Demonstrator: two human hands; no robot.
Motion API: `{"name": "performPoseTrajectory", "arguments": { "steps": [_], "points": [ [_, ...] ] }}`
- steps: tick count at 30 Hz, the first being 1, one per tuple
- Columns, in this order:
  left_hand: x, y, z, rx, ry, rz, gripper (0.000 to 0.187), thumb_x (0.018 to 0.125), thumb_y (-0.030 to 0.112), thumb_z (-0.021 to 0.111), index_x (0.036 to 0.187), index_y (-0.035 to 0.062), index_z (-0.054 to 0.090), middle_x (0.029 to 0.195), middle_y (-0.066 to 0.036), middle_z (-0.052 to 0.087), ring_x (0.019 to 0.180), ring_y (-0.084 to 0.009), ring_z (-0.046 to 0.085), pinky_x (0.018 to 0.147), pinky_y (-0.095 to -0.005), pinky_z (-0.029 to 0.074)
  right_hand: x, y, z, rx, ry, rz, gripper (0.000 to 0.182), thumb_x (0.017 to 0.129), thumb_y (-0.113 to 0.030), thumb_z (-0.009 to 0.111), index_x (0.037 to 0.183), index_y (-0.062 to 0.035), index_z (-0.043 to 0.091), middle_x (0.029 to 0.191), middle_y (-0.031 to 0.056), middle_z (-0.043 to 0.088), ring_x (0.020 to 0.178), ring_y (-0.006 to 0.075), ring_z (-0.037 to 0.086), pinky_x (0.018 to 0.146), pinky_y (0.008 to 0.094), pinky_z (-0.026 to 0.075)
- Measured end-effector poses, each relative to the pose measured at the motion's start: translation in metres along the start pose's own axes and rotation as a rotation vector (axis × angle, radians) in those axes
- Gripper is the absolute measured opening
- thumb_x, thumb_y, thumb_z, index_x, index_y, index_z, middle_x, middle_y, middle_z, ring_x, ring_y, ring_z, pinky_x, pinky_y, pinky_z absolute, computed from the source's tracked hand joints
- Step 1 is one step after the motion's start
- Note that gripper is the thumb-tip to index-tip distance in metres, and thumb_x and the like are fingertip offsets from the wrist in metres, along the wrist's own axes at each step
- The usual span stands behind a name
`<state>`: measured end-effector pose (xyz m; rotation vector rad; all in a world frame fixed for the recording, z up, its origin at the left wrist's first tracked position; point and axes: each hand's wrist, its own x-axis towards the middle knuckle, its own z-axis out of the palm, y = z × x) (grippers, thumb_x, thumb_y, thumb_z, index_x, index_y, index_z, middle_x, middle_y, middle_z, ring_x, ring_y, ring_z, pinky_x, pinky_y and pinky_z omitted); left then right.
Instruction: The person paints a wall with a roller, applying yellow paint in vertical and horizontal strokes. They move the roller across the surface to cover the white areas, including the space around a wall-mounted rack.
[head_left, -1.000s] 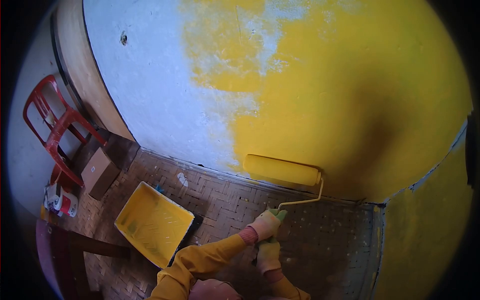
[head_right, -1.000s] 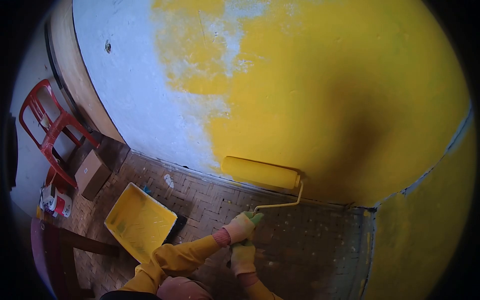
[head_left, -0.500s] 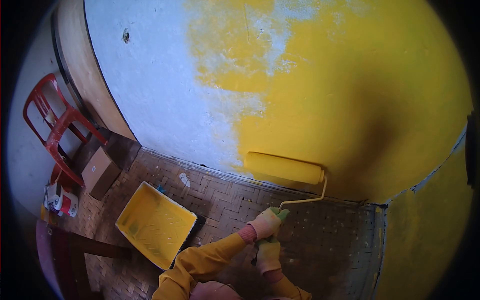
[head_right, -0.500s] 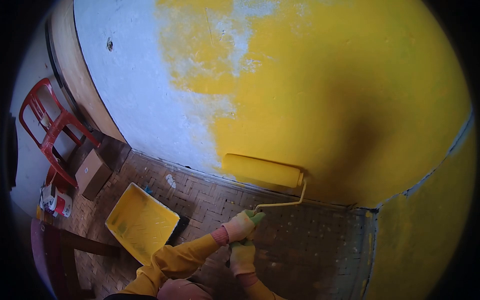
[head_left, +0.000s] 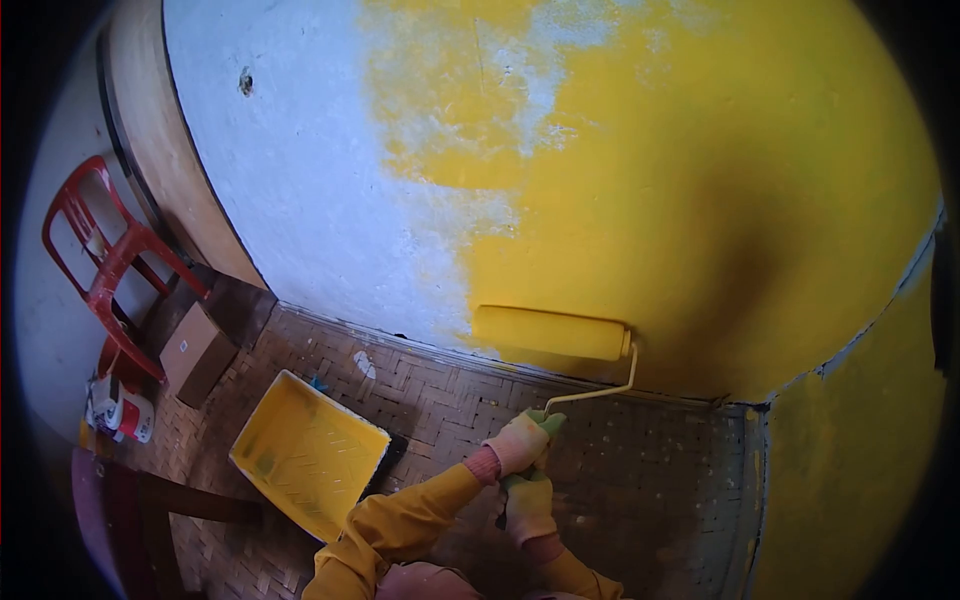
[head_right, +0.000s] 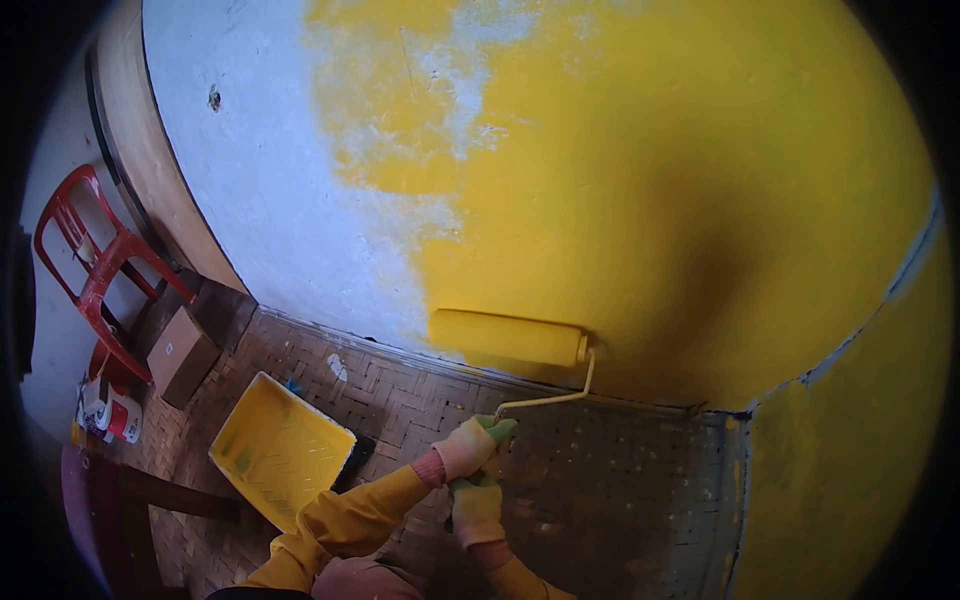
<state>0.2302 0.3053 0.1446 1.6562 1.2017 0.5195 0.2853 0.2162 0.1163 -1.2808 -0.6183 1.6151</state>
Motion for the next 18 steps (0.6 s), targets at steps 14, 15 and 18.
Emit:
{"name": "performPoseTrajectory", "arguments": {
  "steps": [14, 15, 18],
  "points": [
    [0.005, -0.014, -0.005, -0.358, 0.008, -0.182, 0.038, 0.081, 0.037, 0.045, 0.068, 0.0033, 0.053, 0.058, -0.008, 0.052, 0.056, -0.0193, 0.05, 0.054, -0.0299, 0.041, 0.022, 0.032, -0.005, -0.313, -0.09, -0.435, 0.006, 0.072, -0.011, 0.054, 0.07, -0.0063, 0.05, 0.052, 0.0011, 0.045, 0.038, 0.0115, 0.043, 0.035, 0.0269, 0.034],
    [0.007, -0.016, -0.007, -0.321, 0.035, -0.107, 0.037, 0.081, 0.037, 0.045, 0.069, 0.0032, 0.054, 0.059, -0.009, 0.052, 0.056, -0.0203, 0.05, 0.054, -0.0303, 0.041, 0.021, 0.027, -0.002, -0.319, -0.073, -0.432, 0.007, 0.072, -0.01, 0.054, 0.068, -0.0062, 0.05, 0.051, 0.001, 0.045, 0.039, 0.0116, 0.044, 0.036, 0.027, 0.034],
    [0.004, -0.013, -0.014, -0.199, 0.077, 0.068, 0.033, 0.083, 0.033, 0.043, 0.073, 0.0039, 0.055, 0.06, -0.01, 0.053, 0.059, -0.0227, 0.052, 0.056, -0.0325, 0.042, 0.024, 0.024, 0.001, -0.354, -0.049, -0.475, 0.009, 0.072, -0.01, 0.054, 0.065, -0.0059, 0.05, 0.05, 0.0007, 0.045, 0.039, 0.0119, 0.045, 0.036, 0.027, 0.034]
  ]
}}
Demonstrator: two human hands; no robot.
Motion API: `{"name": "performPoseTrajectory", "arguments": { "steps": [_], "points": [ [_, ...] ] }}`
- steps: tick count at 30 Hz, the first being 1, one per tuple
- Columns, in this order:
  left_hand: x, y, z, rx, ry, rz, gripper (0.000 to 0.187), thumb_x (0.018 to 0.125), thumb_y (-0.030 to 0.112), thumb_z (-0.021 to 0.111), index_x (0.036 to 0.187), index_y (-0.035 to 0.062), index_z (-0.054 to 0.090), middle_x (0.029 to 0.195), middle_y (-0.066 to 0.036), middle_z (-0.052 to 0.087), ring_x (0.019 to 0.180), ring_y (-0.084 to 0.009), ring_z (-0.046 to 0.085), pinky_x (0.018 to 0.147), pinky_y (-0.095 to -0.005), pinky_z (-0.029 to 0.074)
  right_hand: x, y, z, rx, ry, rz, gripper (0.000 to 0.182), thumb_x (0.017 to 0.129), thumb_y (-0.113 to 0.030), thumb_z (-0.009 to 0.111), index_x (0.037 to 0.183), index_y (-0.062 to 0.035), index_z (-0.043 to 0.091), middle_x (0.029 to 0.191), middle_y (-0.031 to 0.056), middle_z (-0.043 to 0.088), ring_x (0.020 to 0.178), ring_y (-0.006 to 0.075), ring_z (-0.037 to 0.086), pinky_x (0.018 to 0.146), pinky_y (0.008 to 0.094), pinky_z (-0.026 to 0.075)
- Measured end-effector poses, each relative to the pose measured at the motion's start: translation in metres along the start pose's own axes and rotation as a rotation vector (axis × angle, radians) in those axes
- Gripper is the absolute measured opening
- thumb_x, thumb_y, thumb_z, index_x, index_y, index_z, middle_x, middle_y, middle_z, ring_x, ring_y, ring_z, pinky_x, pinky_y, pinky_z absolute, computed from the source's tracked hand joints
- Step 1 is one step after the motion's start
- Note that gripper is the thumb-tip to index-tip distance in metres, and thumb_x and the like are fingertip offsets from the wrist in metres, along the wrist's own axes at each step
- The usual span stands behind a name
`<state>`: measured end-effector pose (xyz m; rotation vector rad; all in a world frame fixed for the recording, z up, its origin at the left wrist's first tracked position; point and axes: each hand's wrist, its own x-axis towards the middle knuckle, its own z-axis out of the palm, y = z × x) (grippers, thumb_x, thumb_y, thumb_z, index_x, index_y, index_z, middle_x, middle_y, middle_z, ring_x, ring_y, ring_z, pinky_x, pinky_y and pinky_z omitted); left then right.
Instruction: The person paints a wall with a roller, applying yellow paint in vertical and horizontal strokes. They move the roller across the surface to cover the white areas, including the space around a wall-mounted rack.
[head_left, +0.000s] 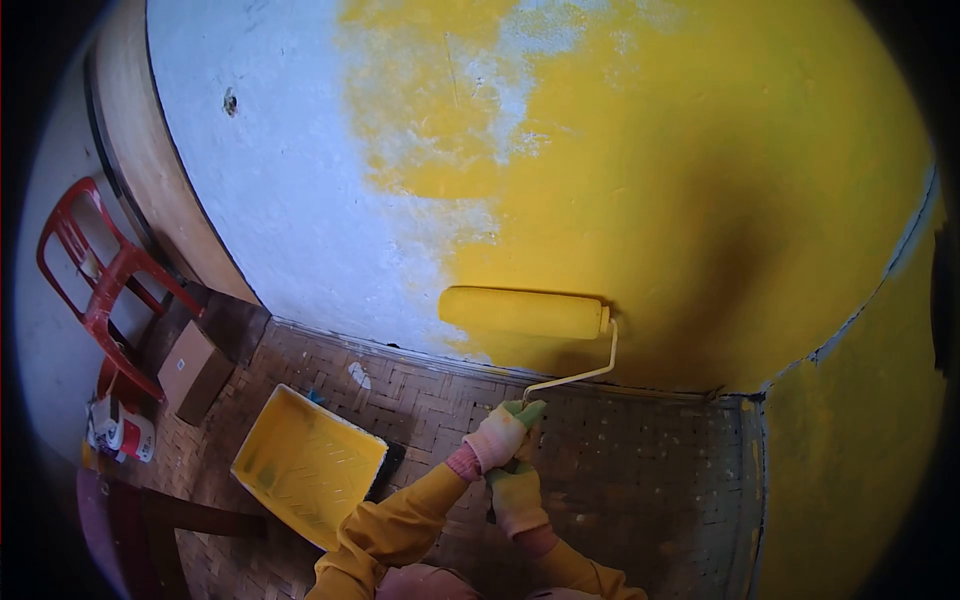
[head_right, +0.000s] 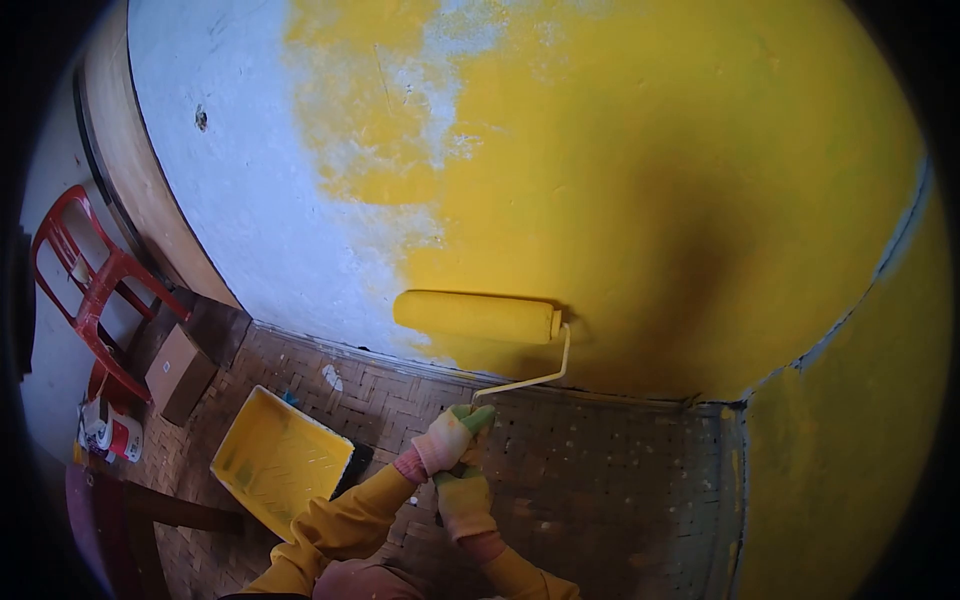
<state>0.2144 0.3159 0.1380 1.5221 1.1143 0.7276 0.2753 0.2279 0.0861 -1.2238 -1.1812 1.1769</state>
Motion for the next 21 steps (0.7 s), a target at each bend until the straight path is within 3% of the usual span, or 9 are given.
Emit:
{"name": "performPoseTrajectory", "arguments": {
  "steps": [2, 5, 7, 8, 10, 12, 18, 20, 21],
  "points": [
    [0.001, -0.006, 0.002, 0.132, -0.014, 0.044, 0.03, 0.083, 0.031, 0.042, 0.077, 0.0046, 0.055, 0.062, -0.01, 0.053, 0.059, -0.0231, 0.053, 0.056, -0.033, 0.042, 0.002, -0.004, 0.0, -0.03, 0.01, -0.053, 0.01, 0.071, -0.01, 0.054, 0.063, -0.0057, 0.05, 0.049, 0.0004, 0.045, 0.039, 0.0121, 0.045, 0.036, 0.0271, 0.034],
    [-0.002, -0.013, 0.011, 0.272, 0.0, -0.028, 0.026, 0.084, 0.028, 0.04, 0.078, 0.0064, 0.054, 0.066, -0.01, 0.054, 0.06, -0.0231, 0.054, 0.054, -0.0325, 0.042, -0.005, -0.018, 0.001, 0.043, 0.036, 0.183, 0.005, 0.071, -0.007, 0.053, 0.069, -0.0064, 0.049, 0.049, 0.0003, 0.043, 0.037, 0.0122, 0.043, 0.035, 0.0272, 0.033],
    [-0.005, -0.01, 0.013, 0.271, 0.025, -0.144, 0.026, 0.085, 0.027, 0.038, 0.074, 0.0074, 0.052, 0.068, -0.009, 0.054, 0.06, -0.0226, 0.054, 0.053, -0.0316, 0.043, -0.011, -0.033, 0.002, 0.557, 0.047, 0.549, 0.008, 0.071, -0.005, 0.051, 0.076, -0.0079, 0.046, 0.048, 0.0002, 0.04, 0.035, 0.0124, 0.04, 0.033, 0.0274, 0.032],
    [-0.008, -0.003, 0.01, 0.484, 0.007, 0.004, 0.024, 0.085, 0.026, 0.038, 0.079, 0.0084, 0.053, 0.071, -0.009, 0.055, 0.063, -0.024, 0.054, 0.055, -0.0327, 0.043, -0.01, -0.022, 0.004, 0.556, 0.046, 0.547, 0.008, 0.071, -0.005, 0.051, 0.076, -0.0079, 0.046, 0.048, 0.0002, 0.04, 0.035, 0.0124, 0.04, 0.033, 0.0274, 0.032],
    [-0.007, 0.009, 0.002, 0.701, 0.0, 0.156, 0.022, 0.084, 0.026, 0.039, 0.083, 0.0093, 0.053, 0.073, -0.01, 0.055, 0.066, -0.0255, 0.055, 0.056, -0.0337, 0.044, -0.005, -0.006, 0.013, 0.255, 0.041, 0.128, 0.014, 0.071, -0.004, 0.05, 0.081, -0.0101, 0.042, 0.048, 0.0004, 0.038, 0.034, 0.0123, 0.038, 0.032, 0.027, 0.03],
    [-0.001, 0.019, -0.003, 0.805, 0.009, 0.413, 0.016, 0.081, 0.019, 0.043, 0.091, 0.0089, 0.051, 0.074, -0.01, 0.054, 0.067, -0.0268, 0.054, 0.057, -0.0355, 0.044, 0.0, -0.022, 0.012, 0.384, 0.046, 0.198, 0.013, 0.071, -0.005, 0.05, 0.08, -0.0099, 0.042, 0.048, 0.0004, 0.038, 0.034, 0.0124, 0.038, 0.031, 0.0268, 0.03],
    [0.002, 0.035, -0.002, 0.901, 0.046, 0.611, 0.026, 0.073, 0.01, 0.048, 0.1, 0.0083, 0.048, 0.076, -0.012, 0.053, 0.067, -0.0287, 0.054, 0.056, -0.0382, 0.044, 0.002, -0.07, 0.003, 0.512, 0.049, 0.353, 0.007, 0.072, -0.007, 0.048, 0.073, -0.009, 0.042, 0.047, 0.0005, 0.037, 0.033, 0.0126, 0.036, 0.031, 0.0261, 0.029],
    [0.003, 0.028, 0.003, 0.892, 0.035, 0.557, 0.022, 0.077, 0.016, 0.047, 0.097, 0.0067, 0.051, 0.077, -0.012, 0.053, 0.068, -0.0288, 0.054, 0.059, -0.0376, 0.044, -0.002, -0.078, 0.001, 0.603, 0.099, 0.499, 0.006, 0.072, -0.007, 0.048, 0.07, -0.0085, 0.042, 0.046, 0.0004, 0.036, 0.033, 0.0126, 0.036, 0.032, 0.026, 0.029],
    [0.005, 0.025, 0.007, 0.609, -0.017, 0.268, 0.021, 0.079, 0.021, 0.047, 0.092, 0.0057, 0.052, 0.076, -0.013, 0.054, 0.069, -0.0288, 0.054, 0.06, -0.0366, 0.044, -0.005, -0.075, -0.002, 0.59, 0.088, 0.528, 0.006, 0.071, -0.007, 0.047, 0.069, -0.0083, 0.042, 0.046, 0.0002, 0.036, 0.033, 0.0124, 0.036, 0.032, 0.0257, 0.029]
  ]
}}
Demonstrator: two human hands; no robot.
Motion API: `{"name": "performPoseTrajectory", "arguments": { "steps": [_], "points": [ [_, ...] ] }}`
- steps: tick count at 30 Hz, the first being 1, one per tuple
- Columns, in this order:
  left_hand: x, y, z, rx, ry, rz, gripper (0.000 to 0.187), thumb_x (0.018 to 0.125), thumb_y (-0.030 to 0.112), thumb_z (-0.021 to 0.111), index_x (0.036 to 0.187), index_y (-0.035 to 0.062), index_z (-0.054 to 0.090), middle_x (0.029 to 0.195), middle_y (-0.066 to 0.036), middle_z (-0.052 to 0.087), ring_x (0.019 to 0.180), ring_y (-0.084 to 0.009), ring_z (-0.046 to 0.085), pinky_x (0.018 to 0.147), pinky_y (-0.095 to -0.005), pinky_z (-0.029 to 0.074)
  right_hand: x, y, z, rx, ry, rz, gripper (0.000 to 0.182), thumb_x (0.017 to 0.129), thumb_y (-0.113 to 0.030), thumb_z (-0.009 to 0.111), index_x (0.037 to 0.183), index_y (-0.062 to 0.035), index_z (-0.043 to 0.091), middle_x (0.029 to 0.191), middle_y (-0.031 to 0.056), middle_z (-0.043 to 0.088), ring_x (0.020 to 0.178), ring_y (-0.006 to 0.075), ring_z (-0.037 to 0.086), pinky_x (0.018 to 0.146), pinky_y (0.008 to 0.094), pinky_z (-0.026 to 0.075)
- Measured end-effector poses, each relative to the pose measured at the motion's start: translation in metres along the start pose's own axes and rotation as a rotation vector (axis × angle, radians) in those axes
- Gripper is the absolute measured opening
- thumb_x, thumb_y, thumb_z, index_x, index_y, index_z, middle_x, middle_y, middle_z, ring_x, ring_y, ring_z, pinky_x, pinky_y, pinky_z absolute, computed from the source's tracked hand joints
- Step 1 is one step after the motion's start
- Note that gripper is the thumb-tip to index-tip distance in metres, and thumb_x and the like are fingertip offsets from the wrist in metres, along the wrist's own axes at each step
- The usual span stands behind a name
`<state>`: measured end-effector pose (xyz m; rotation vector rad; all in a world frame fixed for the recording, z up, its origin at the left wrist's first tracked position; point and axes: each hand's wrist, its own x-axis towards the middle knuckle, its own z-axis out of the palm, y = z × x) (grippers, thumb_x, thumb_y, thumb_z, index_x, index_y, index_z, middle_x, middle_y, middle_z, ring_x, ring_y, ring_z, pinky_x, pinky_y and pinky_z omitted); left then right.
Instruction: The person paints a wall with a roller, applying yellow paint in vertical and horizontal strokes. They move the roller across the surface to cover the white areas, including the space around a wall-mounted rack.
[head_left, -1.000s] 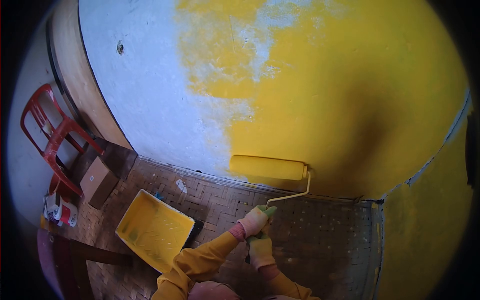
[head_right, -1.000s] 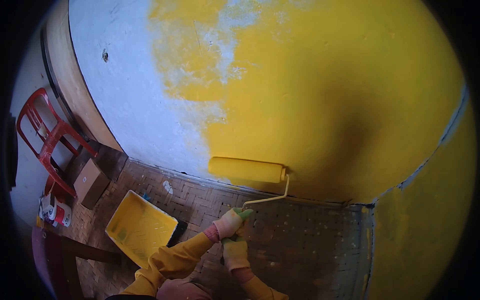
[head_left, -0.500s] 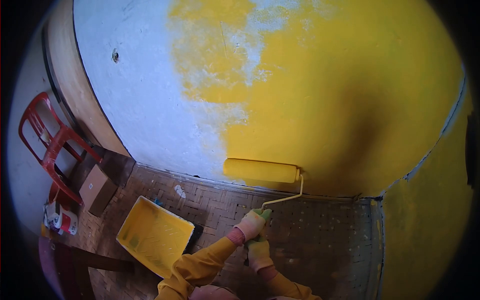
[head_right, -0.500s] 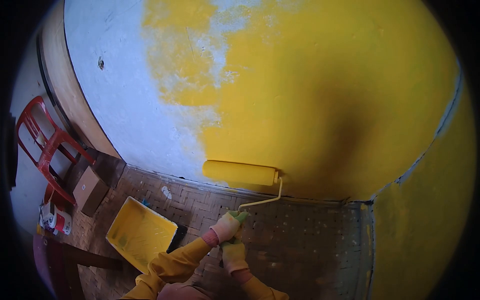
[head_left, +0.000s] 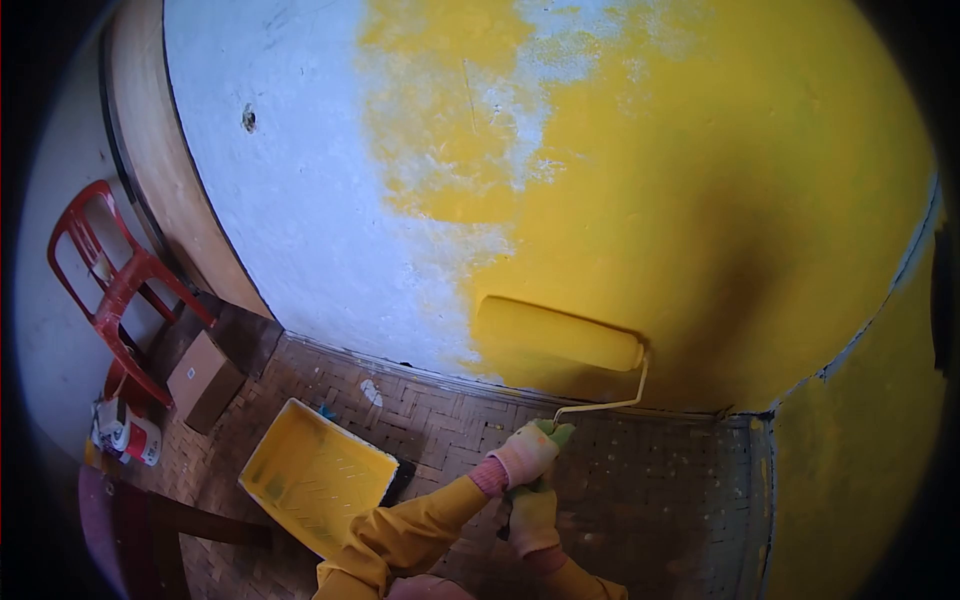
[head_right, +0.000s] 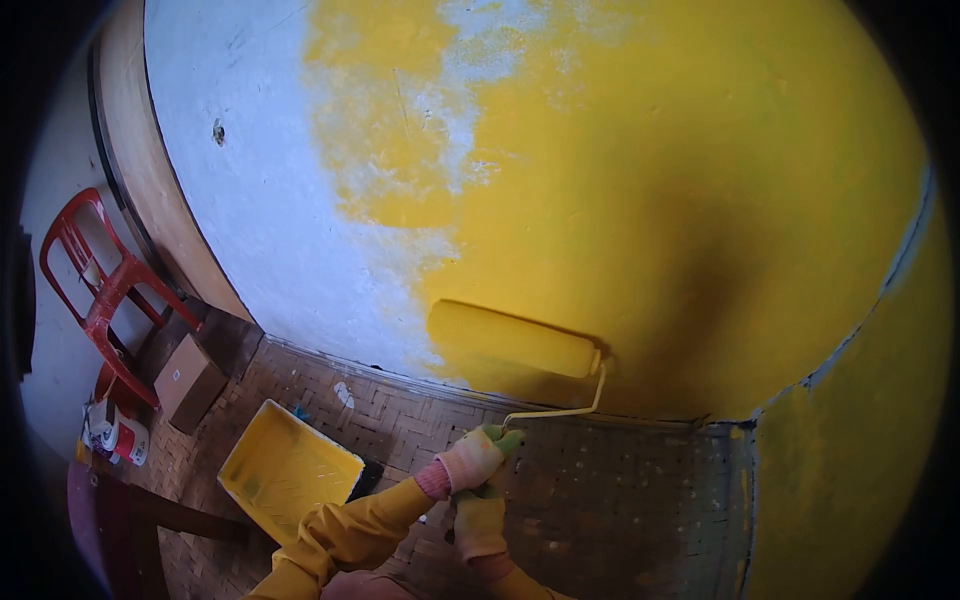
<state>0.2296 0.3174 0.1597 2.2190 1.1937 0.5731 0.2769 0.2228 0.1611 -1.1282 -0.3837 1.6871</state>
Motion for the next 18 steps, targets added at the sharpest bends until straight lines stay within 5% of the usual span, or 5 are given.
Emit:
{"name": "performPoseTrajectory", "arguments": {
  "steps": [1, 5, 11, 15, 18],
  "points": [
    [0.001, 0.003, 0.001, -0.3, -0.095, -0.259, 0.023, 0.081, 0.025, 0.046, 0.088, 0.0047, 0.054, 0.076, -0.013, 0.055, 0.07, -0.0288, 0.054, 0.062, -0.0357, 0.043, 0.0, 0.0, -0.003, -0.016, 0.003, 0.029, 0.005, 0.07, -0.007, 0.047, 0.068, -0.0082, 0.043, 0.045, 0.0, 0.036, 0.033, 0.0122, 0.036, 0.032, 0.0254, 0.029],
    [0.001, 0.032, -0.027, -0.455, -0.058, -0.328, 0.031, 0.084, 0.032, 0.042, 0.079, 0.0042, 0.056, 0.073, -0.012, 0.057, 0.07, -0.0285, 0.055, 0.063, -0.0337, 0.043, -0.004, -0.008, 0.003, -0.027, -0.017, -0.053, 0.003, 0.069, -0.006, 0.046, 0.068, -0.0077, 0.044, 0.045, -0.0003, 0.036, 0.033, 0.0121, 0.036, 0.032, 0.025, 0.029],
    [0.011, 0.022, -0.026, -0.145, 0.081, 0.014, 0.026, 0.083, 0.029, 0.044, 0.079, 0.0065, 0.056, 0.071, -0.011, 0.056, 0.067, -0.0289, 0.055, 0.06, -0.0349, 0.043, 0.005, -0.016, 0.006, -0.124, 0.01, -0.18, 0.004, 0.069, -0.005, 0.047, 0.07, -0.0074, 0.045, 0.046, -0.0001, 0.038, 0.033, 0.0122, 0.037, 0.032, 0.0249, 0.029],
    [0.001, -0.006, 0.016, 0.099, 0.11, 0.131, 0.017, 0.075, 0.013, 0.05, 0.092, 0.0088, 0.05, 0.075, -0.011, 0.053, 0.063, -0.0305, 0.053, 0.054, -0.0392, 0.043, 0.026, 0.02, -0.03, -0.102, -0.002, -0.121, 0.005, 0.072, -0.009, 0.052, 0.073, -0.0066, 0.047, 0.05, 0.0006, 0.042, 0.037, 0.0111, 0.041, 0.035, 0.0261, 0.032],
    [-0.021, -0.019, 0.059, 0.213, 0.077, 0.012, 0.023, 0.073, 0.009, 0.048, 0.095, 0.0088, 0.048, 0.076, -0.013, 0.052, 0.066, -0.0323, 0.053, 0.055, -0.0402, 0.043, 0.039, 0.071, -0.078, -0.573, 0.054, -0.302, 0.015, 0.074, -0.017, 0.05, 0.073, -0.0029, 0.053, 0.056, 0.012, 0.053, 0.049, 0.0233, 0.054, 0.044, 0.0325, 0.04]
  ]
}}
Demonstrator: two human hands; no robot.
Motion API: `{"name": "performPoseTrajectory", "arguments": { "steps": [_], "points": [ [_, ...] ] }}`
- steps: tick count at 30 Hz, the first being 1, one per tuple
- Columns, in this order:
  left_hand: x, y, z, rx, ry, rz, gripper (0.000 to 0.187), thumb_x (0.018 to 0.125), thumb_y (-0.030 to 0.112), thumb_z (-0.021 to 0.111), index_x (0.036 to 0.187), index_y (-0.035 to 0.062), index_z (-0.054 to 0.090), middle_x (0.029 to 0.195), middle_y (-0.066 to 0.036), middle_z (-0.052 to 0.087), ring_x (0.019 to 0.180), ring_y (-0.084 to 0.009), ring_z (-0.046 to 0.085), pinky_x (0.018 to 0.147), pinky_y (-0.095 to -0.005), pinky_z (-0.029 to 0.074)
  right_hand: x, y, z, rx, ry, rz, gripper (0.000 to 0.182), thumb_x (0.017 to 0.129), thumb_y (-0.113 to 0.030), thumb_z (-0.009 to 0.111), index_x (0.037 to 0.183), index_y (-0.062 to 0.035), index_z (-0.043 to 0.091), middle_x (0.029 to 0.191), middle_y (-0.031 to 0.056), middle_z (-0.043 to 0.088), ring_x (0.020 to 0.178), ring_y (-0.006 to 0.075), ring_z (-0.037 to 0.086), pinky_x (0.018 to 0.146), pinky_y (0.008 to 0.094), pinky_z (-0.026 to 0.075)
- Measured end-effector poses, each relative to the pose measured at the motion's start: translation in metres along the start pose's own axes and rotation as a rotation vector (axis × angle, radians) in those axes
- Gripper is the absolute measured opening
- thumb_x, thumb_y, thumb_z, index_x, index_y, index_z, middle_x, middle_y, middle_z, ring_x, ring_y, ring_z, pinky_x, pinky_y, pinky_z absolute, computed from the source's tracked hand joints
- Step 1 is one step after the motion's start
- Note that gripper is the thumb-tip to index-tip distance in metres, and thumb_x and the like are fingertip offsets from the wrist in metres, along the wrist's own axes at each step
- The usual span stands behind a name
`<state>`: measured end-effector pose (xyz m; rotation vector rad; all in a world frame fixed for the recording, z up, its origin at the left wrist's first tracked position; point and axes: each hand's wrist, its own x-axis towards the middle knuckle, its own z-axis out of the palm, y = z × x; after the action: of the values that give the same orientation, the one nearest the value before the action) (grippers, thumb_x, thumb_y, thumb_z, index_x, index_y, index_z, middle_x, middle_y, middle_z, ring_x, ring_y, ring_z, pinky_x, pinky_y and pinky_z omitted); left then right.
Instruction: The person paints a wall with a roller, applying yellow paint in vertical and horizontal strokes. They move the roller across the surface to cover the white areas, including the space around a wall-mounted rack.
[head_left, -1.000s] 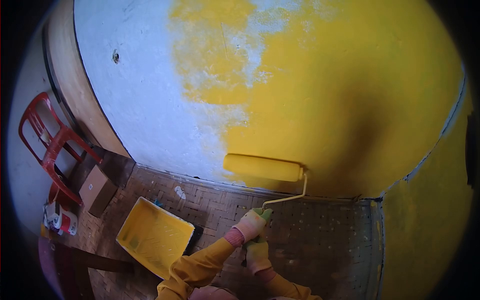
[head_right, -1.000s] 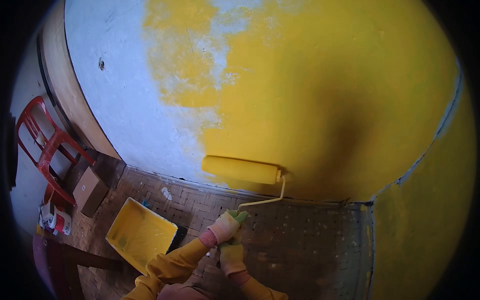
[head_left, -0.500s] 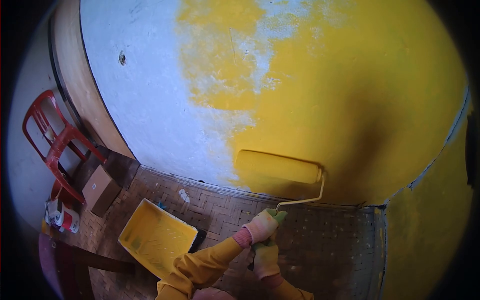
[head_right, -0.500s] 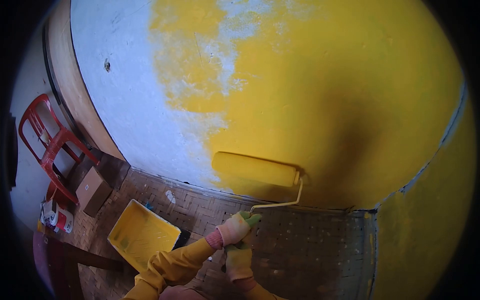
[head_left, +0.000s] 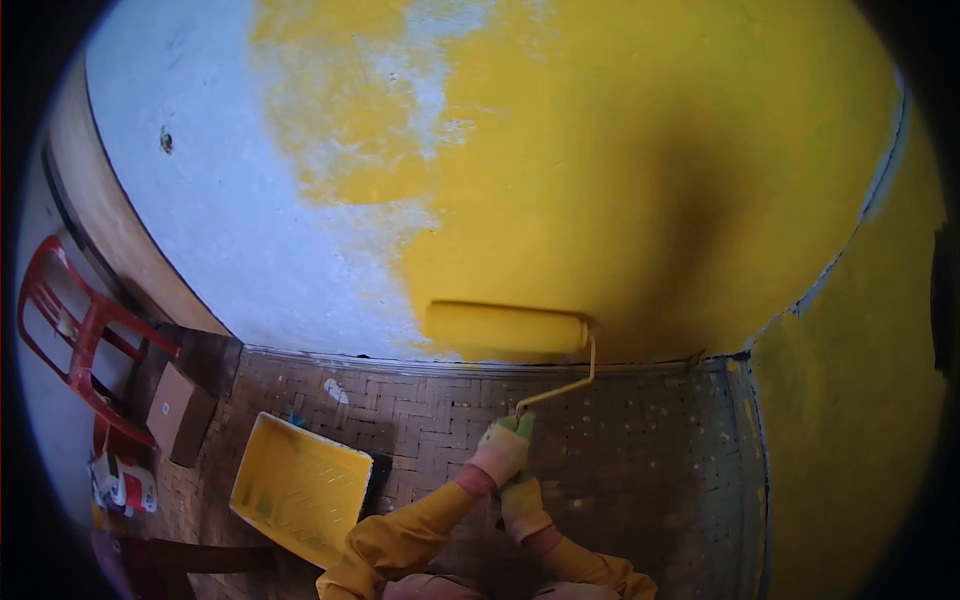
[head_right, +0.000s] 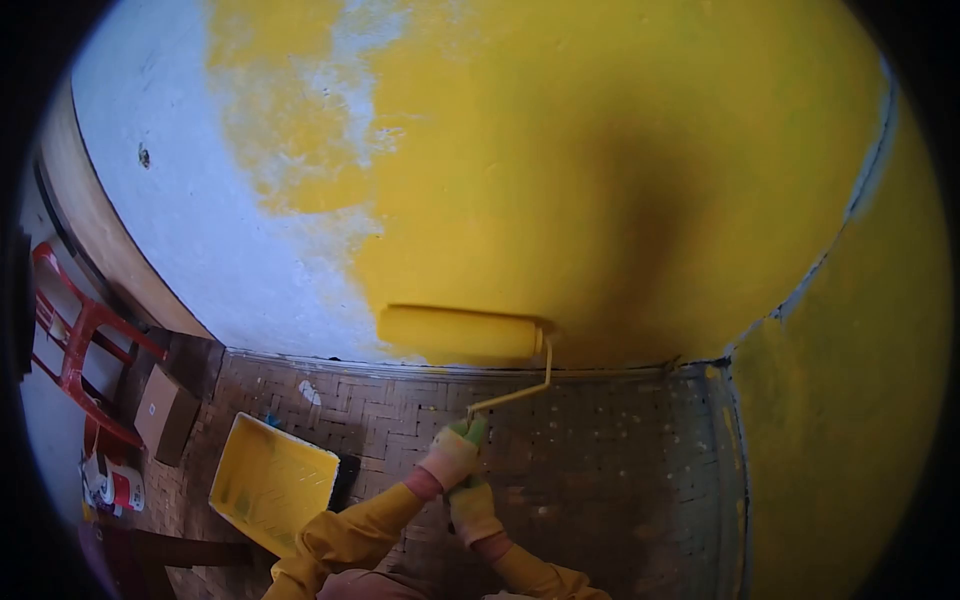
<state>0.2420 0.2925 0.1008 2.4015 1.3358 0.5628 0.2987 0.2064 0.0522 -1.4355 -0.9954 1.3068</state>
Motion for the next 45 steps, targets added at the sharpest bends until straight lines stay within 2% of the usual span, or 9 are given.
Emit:
{"name": "performPoseTrajectory", "arguments": {
  "steps": [6, 9, 15, 17, 20, 31, 39, 42, 45],
  "points": [
    [-0.016, 0.025, 0.056, -0.119, -0.334, -0.079, 0.03, 0.073, 0.013, 0.049, 0.101, 0.0026, 0.046, 0.084, -0.018, 0.055, 0.076, -0.0348, 0.055, 0.066, -0.0402, 0.044, -0.025, 0.05, -0.035, -0.064, 0.105, 0.075, 0.02, 0.074, -0.019, 0.048, 0.081, -0.0016, 0.056, 0.065, 0.0163, 0.056, 0.063, 0.0288, 0.056, 0.055, 0.0348, 0.042],
    [0.002, 0.024, 0.087, -0.112, -0.352, -0.035, 0.03, 0.072, 0.014, 0.05, 0.1, 0.0025, 0.047, 0.084, -0.019, 0.054, 0.076, -0.0342, 0.055, 0.065, -0.04, 0.045, -0.009, 0.069, -0.051, 0.177, 0.161, 0.129, 0.015, 0.076, -0.018, 0.05, 0.075, -0.0031, 0.052, 0.053, 0.0019, 0.048, 0.043, 0.0119, 0.047, 0.039, 0.0287, 0.036],
    [0.029, 0.028, 0.125, -0.012, -0.368, -0.037, 0.036, 0.069, 0.014, 0.053, 0.102, 0.0025, 0.046, 0.081, -0.017, 0.055, 0.075, -0.0321, 0.056, 0.062, -0.0388, 0.046, 0.006, 0.025, -0.095, 0.312, 0.039, 0.546, 0.018, 0.074, -0.015, 0.05, 0.079, 0.002, 0.055, 0.067, 0.0133, 0.058, 0.062, 0.0257, 0.057, 0.055, 0.0357, 0.042],
    [0.033, 0.038, 0.122, -0.062, -0.34, -0.052, 0.037, 0.069, 0.015, 0.053, 0.103, 0.0024, 0.046, 0.081, -0.017, 0.054, 0.075, -0.0317, 0.056, 0.061, -0.0386, 0.046, 0.006, 0.021, -0.103, -0.16, 0.099, 0.156, 0.019, 0.074, -0.014, 0.051, 0.081, 0.003, 0.055, 0.067, 0.0121, 0.059, 0.064, 0.0247, 0.057, 0.056, 0.0352, 0.042],
    [0.03, 0.04, 0.128, -0.075, -0.308, -0.082, 0.037, 0.068, 0.015, 0.054, 0.103, 0.0021, 0.046, 0.079, -0.016, 0.054, 0.073, -0.0313, 0.056, 0.06, -0.0384, 0.046, 0.006, -0.01, -0.111, -0.023, 0.018, 0.418, 0.022, 0.074, -0.016, 0.052, 0.084, 0.0033, 0.056, 0.073, 0.0145, 0.06, 0.068, 0.0237, 0.058, 0.058, 0.0331, 0.043],
    [0.027, 0.047, 0.121, -0.054, -0.268, -0.125, 0.026, 0.073, 0.01, 0.048, 0.098, 0.0035, 0.047, 0.078, -0.016, 0.054, 0.069, -0.0325, 0.055, 0.057, -0.0404, 0.044, 0.007, 0.051, -0.11, -0.146, 0.015, 0.191, 0.022, 0.077, -0.017, 0.047, 0.087, 0.0018, 0.052, 0.067, 0.0132, 0.057, 0.06, 0.0217, 0.056, 0.054, 0.0324, 0.042],
    [-0.001, 0.034, 0.121, -0.428, -0.096, -0.582, 0.029, 0.079, 0.032, 0.047, 0.08, 0.0048, 0.055, 0.071, -0.017, 0.056, 0.074, -0.0304, 0.056, 0.058, -0.0374, 0.044, -0.006, 0.048, -0.098, -0.211, -0.098, 0.123, 0.028, 0.075, -0.021, 0.05, 0.093, -0.0005, 0.052, 0.078, 0.0203, 0.057, 0.075, 0.0337, 0.055, 0.062, 0.0368, 0.043],
    [0.01, 0.019, 0.128, -0.107, -0.043, -0.324, 0.037, 0.08, 0.039, 0.045, 0.073, 0.0043, 0.056, 0.065, -0.017, 0.057, 0.07, -0.0296, 0.057, 0.057, -0.0366, 0.044, 0.01, 0.021, -0.099, 0.247, -0.203, 0.627, 0.023, 0.075, -0.019, 0.048, 0.087, -0.0002, 0.053, 0.069, 0.0181, 0.057, 0.058, 0.0272, 0.057, 0.053, 0.0342, 0.043],
    [0.015, 0.018, 0.124, -0.442, -0.021, -0.57, 0.036, 0.08, 0.038, 0.046, 0.073, 0.0038, 0.055, 0.058, -0.014, 0.054, 0.061, -0.0296, 0.056, 0.055, -0.0364, 0.044, 0.016, 0.04, -0.086, 0.002, -0.076, 0.234, 0.015, 0.077, -0.017, 0.047, 0.079, -0.0027, 0.052, 0.054, 0.0054, 0.049, 0.043, 0.0186, 0.048, 0.039, 0.0305, 0.037]
  ]
}}
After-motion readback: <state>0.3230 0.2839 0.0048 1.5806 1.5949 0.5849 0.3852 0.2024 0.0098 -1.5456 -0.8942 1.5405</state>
